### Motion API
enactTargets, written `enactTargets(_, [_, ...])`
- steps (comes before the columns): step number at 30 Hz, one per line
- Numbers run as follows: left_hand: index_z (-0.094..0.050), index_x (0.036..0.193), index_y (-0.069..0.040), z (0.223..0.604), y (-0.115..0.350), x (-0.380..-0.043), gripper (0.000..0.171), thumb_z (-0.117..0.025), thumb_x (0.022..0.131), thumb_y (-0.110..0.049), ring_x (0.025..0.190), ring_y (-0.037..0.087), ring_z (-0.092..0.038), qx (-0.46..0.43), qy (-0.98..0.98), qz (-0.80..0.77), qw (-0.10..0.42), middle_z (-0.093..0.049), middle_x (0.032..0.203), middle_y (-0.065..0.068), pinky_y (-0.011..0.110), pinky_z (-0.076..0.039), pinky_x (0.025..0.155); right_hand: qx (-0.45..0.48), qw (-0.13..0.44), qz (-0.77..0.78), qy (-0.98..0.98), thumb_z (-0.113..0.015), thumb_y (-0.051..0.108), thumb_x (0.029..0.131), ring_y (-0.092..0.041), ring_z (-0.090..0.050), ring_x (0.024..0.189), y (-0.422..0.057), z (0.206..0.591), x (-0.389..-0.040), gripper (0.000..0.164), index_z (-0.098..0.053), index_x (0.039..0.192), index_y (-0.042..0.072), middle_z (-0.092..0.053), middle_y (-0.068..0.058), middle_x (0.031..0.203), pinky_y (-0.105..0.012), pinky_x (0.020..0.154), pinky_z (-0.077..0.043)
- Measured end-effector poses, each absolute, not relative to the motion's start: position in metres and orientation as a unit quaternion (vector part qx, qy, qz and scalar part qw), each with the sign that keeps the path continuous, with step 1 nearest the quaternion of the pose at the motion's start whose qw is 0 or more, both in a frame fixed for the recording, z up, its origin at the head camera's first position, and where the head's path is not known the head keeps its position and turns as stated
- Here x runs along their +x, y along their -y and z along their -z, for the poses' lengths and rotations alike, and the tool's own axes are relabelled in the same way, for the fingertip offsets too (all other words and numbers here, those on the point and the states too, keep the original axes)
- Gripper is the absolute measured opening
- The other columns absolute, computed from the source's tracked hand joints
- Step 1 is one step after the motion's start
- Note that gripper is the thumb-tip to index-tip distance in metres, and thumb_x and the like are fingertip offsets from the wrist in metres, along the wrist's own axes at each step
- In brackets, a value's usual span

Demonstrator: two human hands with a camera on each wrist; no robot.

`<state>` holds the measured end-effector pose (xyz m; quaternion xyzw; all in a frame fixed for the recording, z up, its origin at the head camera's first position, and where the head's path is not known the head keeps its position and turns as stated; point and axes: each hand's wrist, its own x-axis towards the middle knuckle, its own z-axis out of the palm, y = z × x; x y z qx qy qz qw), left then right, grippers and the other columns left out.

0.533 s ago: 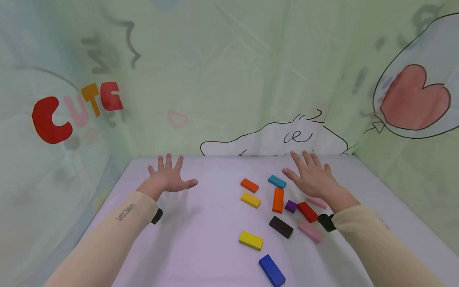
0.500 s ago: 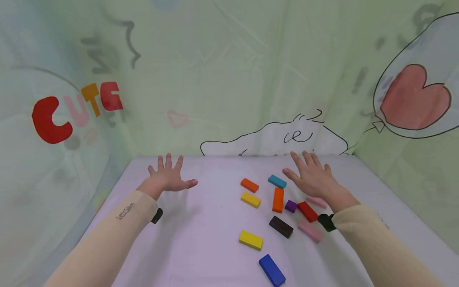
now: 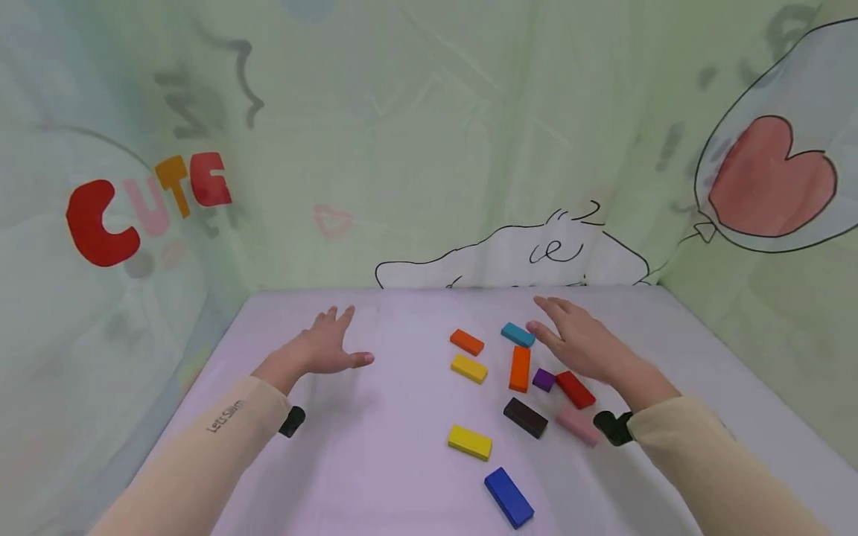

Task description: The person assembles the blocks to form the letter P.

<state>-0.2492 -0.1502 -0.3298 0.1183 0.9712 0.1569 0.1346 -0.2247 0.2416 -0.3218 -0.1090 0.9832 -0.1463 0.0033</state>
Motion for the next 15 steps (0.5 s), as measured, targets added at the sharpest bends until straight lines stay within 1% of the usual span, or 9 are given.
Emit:
enactTargets(2, [-0.016,0.163,0.000,0.340,0.139,-0.243,0.096,-0.068,0.096,-0.046,0.156,0.049,-0.014,0.151,-0.961,-0.185,0.136,-0.014,0.167,0.032,0.067,-0.022,0.123,-0.120,0.010,0.165,-0.979,-0.052,0.044,0.106,-0.056,-0.034,0.143,-0.239,0.327,-0.219,0.071,-0.032,0.157,-0.001,-0.034,-0.035,0.157,-0.073,0.112,-0.034])
enactTargets(6, [-0.026,0.161,-0.003,0.358,0.110,-0.221,0.089,-0.072,0.095,-0.041,0.156,0.040,-0.026,0.181,-0.946,-0.227,0.143,-0.027,0.167,0.023,0.057,-0.027,0.125,-0.142,0.024,0.186,-0.972,-0.056,0.038,0.105,-0.053,-0.041,0.140,-0.232,0.340,-0.207,0.066,-0.038,0.155,0.000,-0.042,-0.033,0.153,-0.068,0.110,-0.041])
enactTargets(9, [-0.036,0.158,-0.006,0.371,0.084,-0.197,0.084,-0.074,0.093,-0.042,0.149,0.035,-0.041,0.194,-0.944,-0.225,0.143,-0.040,0.161,0.018,0.054,-0.037,0.121,-0.162,0.037,0.201,-0.965,-0.060,0.034,0.103,-0.049,-0.047,0.138,-0.226,0.351,-0.198,0.060,-0.044,0.152,0.003,-0.049,-0.028,0.151,-0.064,0.109,-0.045])
enactTargets(11, [-0.044,0.154,-0.008,0.378,0.066,-0.179,0.078,-0.076,0.091,-0.044,0.138,0.031,-0.052,0.202,-0.944,-0.215,0.145,-0.050,0.154,0.015,0.051,-0.045,0.116,-0.177,0.054,0.214,-0.959,-0.063,0.031,0.102,-0.045,-0.051,0.136,-0.220,0.360,-0.194,0.057,-0.048,0.151,0.005,-0.053,-0.024,0.149,-0.061,0.108,-0.047])
enactTargets(12, [-0.048,0.151,-0.008,0.381,0.057,-0.170,0.076,-0.077,0.090,-0.044,0.130,0.028,-0.057,0.208,-0.944,-0.210,0.145,-0.055,0.148,0.014,0.048,-0.049,0.112,-0.187,0.063,0.217,-0.956,-0.065,0.029,0.101,-0.044,-0.053,0.135,-0.217,0.364,-0.192,0.055,-0.050,0.150,0.007,-0.056,-0.021,0.147,-0.060,0.108,-0.048])
enactTargets(13, [-0.052,0.147,-0.009,0.384,0.049,-0.161,0.073,-0.077,0.089,-0.045,0.122,0.025,-0.061,0.211,-0.944,-0.206,0.146,-0.059,0.142,0.013,0.045,-0.052,0.108,-0.195,0.074,0.221,-0.953,-0.067,0.026,0.100,-0.042,-0.054,0.134,-0.213,0.368,-0.191,0.053,-0.053,0.148,0.008,-0.058,-0.019,0.146,-0.058,0.107,-0.050])
enactTargets(15, [-0.058,0.140,-0.009,0.391,0.033,-0.147,0.066,-0.079,0.088,-0.044,0.105,0.018,-0.064,0.216,-0.942,-0.208,0.154,-0.064,0.128,0.010,0.038,-0.057,0.099,-0.209,0.102,0.227,-0.946,-0.069,0.021,0.098,-0.037,-0.059,0.130,-0.204,0.377,-0.189,0.048,-0.058,0.144,0.012,-0.063,-0.014,0.140,-0.055,0.105,-0.053])
